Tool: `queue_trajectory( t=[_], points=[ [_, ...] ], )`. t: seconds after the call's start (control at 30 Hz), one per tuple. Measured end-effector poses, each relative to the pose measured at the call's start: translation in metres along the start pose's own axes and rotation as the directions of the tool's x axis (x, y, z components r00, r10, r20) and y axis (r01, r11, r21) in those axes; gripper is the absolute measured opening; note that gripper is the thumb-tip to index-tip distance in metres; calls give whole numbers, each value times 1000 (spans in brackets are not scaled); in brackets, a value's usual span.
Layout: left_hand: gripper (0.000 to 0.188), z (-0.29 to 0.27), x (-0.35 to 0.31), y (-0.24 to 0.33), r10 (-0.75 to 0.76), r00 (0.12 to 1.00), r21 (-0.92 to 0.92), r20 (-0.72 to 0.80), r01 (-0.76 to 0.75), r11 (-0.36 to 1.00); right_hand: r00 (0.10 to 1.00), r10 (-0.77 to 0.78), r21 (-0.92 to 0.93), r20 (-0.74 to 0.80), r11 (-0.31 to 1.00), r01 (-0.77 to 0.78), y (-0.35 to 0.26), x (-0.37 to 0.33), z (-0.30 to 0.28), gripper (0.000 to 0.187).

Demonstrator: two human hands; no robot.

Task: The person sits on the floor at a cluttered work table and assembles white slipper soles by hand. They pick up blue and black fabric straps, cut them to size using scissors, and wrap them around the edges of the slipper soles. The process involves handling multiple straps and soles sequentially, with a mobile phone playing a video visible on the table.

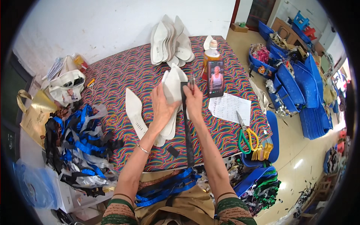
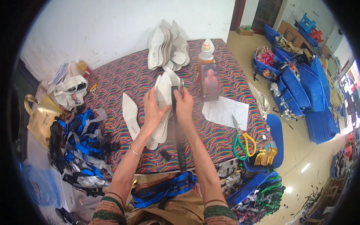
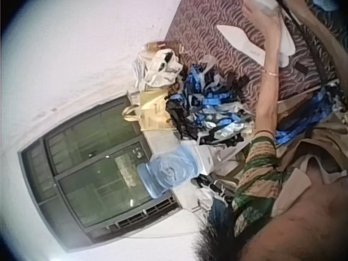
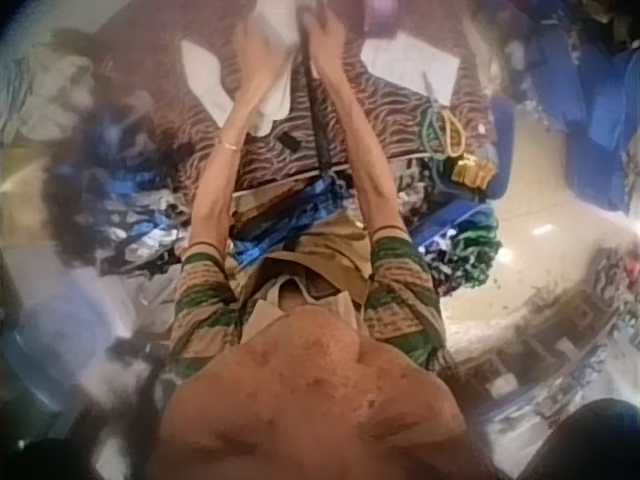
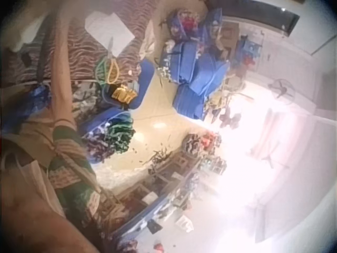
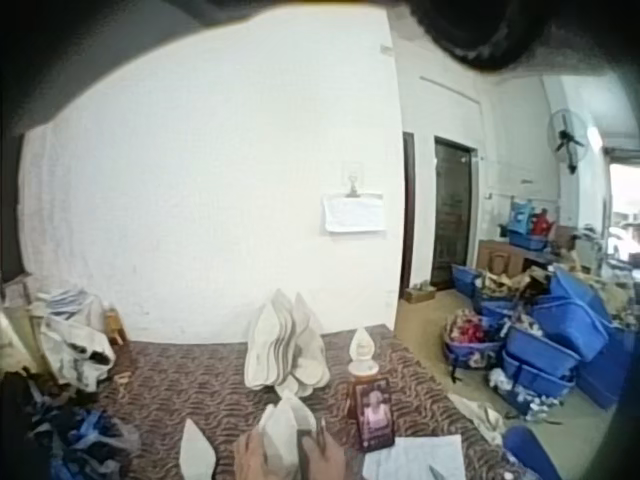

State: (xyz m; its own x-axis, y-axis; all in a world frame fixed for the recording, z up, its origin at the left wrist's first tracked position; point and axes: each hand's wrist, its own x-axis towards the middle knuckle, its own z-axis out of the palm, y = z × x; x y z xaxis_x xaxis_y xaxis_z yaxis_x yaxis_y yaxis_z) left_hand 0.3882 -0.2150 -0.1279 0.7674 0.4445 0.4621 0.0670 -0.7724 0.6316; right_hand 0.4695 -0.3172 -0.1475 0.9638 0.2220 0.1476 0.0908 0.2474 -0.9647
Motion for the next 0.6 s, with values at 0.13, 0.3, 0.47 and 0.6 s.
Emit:
queue_trajectory(
  t=[0.13,0.3,0.47,0.6],
  points=[
    [99,14,-4,-5,18,997,-103,-80,-26,994,996,26,130,-84,991,-15,9,-1,6,16],
    [103,12,-1,5,-92,995,-217,25,95,972,990,142,430,-21,895,-120,7,6,-5,10],
    [102,16,10,5,-105,992,-141,68,113,983,989,145,399,-20,909,-125,2,1,-7,9],
    [98,13,13,8,-151,988,-137,41,155,978,990,135,404,-30,908,-111,10,1,-3,10]
  ],
)
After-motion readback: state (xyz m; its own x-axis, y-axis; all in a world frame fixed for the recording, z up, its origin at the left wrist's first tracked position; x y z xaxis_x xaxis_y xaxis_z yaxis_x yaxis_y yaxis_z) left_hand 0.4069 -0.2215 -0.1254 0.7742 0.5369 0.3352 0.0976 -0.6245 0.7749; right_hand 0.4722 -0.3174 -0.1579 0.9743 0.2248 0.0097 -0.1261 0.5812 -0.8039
